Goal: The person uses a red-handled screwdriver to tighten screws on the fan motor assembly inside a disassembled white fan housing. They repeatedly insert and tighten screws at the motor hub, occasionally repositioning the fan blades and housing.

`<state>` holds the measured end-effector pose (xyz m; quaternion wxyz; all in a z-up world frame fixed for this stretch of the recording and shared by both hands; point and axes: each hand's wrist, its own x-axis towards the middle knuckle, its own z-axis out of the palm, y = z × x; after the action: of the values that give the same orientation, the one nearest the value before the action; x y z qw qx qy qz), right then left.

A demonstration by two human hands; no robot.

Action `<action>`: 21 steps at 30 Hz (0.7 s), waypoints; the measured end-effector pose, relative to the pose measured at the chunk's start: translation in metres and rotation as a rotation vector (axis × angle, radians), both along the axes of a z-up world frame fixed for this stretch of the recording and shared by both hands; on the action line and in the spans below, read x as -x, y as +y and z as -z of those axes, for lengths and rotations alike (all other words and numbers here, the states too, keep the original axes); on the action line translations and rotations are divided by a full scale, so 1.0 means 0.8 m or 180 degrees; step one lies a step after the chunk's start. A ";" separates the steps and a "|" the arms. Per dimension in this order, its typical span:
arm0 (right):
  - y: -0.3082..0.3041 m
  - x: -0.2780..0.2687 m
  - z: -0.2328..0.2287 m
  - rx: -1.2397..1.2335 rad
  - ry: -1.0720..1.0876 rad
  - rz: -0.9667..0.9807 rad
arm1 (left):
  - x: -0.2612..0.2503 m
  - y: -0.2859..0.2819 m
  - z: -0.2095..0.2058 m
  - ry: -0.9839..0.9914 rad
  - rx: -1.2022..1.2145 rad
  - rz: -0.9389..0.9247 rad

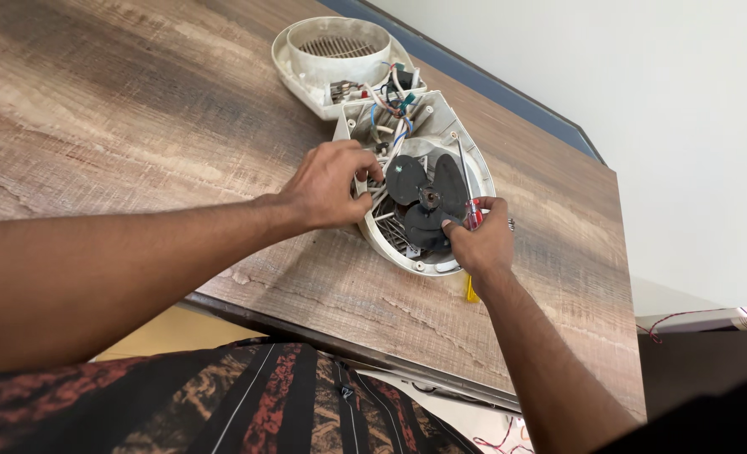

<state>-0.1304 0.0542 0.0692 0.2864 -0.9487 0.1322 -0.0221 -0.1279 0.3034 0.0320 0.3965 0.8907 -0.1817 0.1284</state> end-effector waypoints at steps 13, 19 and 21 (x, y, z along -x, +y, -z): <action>-0.022 -0.020 0.011 0.0088 -0.0136 -0.0145 | 0.029 -0.034 -0.016 0.0193 -0.0141 -0.0085; -0.029 -0.034 0.003 0.0125 -0.0107 -0.0328 | 0.042 -0.051 -0.027 0.0257 -0.0253 -0.0199; -0.031 -0.039 -0.002 0.0076 0.0032 -0.0389 | 0.044 -0.056 -0.036 0.0436 -0.0373 -0.0302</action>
<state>-0.0988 0.0295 0.0705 0.2752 -0.9584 0.0751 -0.0014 -0.1628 0.2585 0.0605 0.3486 0.9266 -0.1191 0.0749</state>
